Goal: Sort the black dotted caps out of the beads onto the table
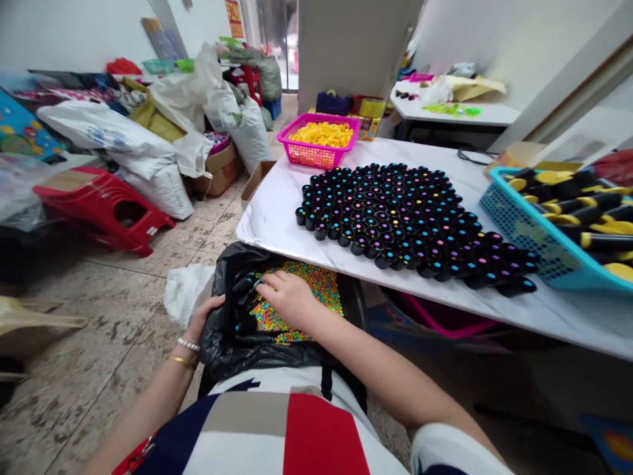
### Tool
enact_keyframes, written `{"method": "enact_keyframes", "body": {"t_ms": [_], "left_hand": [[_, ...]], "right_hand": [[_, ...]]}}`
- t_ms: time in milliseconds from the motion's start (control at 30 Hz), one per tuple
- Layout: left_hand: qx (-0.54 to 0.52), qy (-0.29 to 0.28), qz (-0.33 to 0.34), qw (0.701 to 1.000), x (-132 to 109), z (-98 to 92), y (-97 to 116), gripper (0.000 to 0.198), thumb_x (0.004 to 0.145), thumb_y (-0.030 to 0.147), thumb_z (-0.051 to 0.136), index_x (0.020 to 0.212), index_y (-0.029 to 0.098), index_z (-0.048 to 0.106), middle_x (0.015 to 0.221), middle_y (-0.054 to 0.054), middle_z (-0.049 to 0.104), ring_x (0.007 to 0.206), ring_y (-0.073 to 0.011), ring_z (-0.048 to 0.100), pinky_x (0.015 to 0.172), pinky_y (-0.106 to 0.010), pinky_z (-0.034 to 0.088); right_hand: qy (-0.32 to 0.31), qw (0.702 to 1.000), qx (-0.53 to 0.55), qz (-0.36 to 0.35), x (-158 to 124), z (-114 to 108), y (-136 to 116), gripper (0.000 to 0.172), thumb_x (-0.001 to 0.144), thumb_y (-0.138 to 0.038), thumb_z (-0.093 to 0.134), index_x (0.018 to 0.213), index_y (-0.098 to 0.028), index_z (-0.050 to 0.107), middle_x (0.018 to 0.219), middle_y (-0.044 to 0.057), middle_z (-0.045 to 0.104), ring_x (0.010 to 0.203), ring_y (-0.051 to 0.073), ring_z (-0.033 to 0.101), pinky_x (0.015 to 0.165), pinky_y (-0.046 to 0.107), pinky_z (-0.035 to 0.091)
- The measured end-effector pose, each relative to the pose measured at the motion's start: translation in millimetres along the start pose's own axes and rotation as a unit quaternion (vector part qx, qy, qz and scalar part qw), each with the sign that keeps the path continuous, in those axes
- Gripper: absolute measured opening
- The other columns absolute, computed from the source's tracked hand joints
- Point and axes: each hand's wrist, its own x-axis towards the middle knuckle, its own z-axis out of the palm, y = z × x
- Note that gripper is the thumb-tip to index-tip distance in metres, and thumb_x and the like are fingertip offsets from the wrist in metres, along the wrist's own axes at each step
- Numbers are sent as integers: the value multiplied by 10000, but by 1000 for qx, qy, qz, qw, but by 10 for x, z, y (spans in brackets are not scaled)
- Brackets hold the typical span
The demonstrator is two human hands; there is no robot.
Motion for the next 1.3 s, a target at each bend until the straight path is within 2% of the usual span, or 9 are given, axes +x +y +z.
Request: {"method": "enact_keyframes", "body": {"t_ms": [100,200,333,467,633,767,867,1000,1300], "left_hand": [[-5,-3,0,1000,14,-36,12,249,506,341,799,688,178,748,741,-59,754,838,-289,687,779,-353,541],[-10,-11,-8,1000,21,-36,28,243,499,333,786,670,166,745,725,-76,748,852,-308,684,783,-365,541],[-37,-16,-16,999,-12,-4,23,187,516,306,793,647,182,741,672,-42,734,742,-282,681,670,-344,544],[-67,-28,-34,997,-55,50,37,216,502,321,815,642,175,737,652,-47,731,671,-273,676,620,-342,545],[-71,-33,-37,996,-43,83,63,232,490,315,829,643,166,737,702,-74,750,714,-305,693,649,-364,560],[-63,-12,-28,998,-33,24,22,212,506,304,820,662,178,751,725,-57,758,705,-284,694,653,-350,566],[-59,-3,-35,998,-39,-14,-5,243,509,331,817,686,174,760,709,-51,754,702,-271,692,659,-338,569],[-57,-1,-51,997,-20,-3,15,283,490,329,821,703,154,758,714,-55,753,670,-238,683,638,-300,564],[-48,28,-67,996,-33,-24,10,272,529,306,790,740,144,736,720,-45,746,649,-214,683,635,-301,564]], "right_hand": [[-57,998,-20,-18,368,188,-96,182,941,-156,463,1067,-164,595,1079,134,642,987,240,570,851,371,480],[-73,997,-10,-10,414,216,-58,179,883,-221,593,1053,-166,579,989,105,647,920,231,568,805,345,480],[-79,996,-12,29,-48,8,216,346,869,-256,630,1193,-170,541,1081,107,643,1020,247,532,878,366,456],[-122,987,-56,88,-538,-99,392,253,872,-124,562,1111,-161,636,1025,128,668,968,266,547,862,391,460],[-145,987,-38,61,-581,82,216,232,861,-104,553,1047,-164,678,947,122,685,903,250,572,835,371,477],[-82,979,154,108,-537,14,173,320,793,-132,657,1103,-212,675,1017,56,706,909,196,624,855,331,499],[-38,911,364,190,-639,-96,226,335,770,-210,709,1103,-234,685,1012,24,718,881,173,663,839,313,521],[5,844,467,265,-767,-136,227,351,709,-253,763,1052,-200,707,978,27,720,871,177,673,831,312,536],[2,857,453,247,-761,-208,228,356,719,-246,749,1071,-209,711,960,21,711,802,152,637,782,286,516]]}}
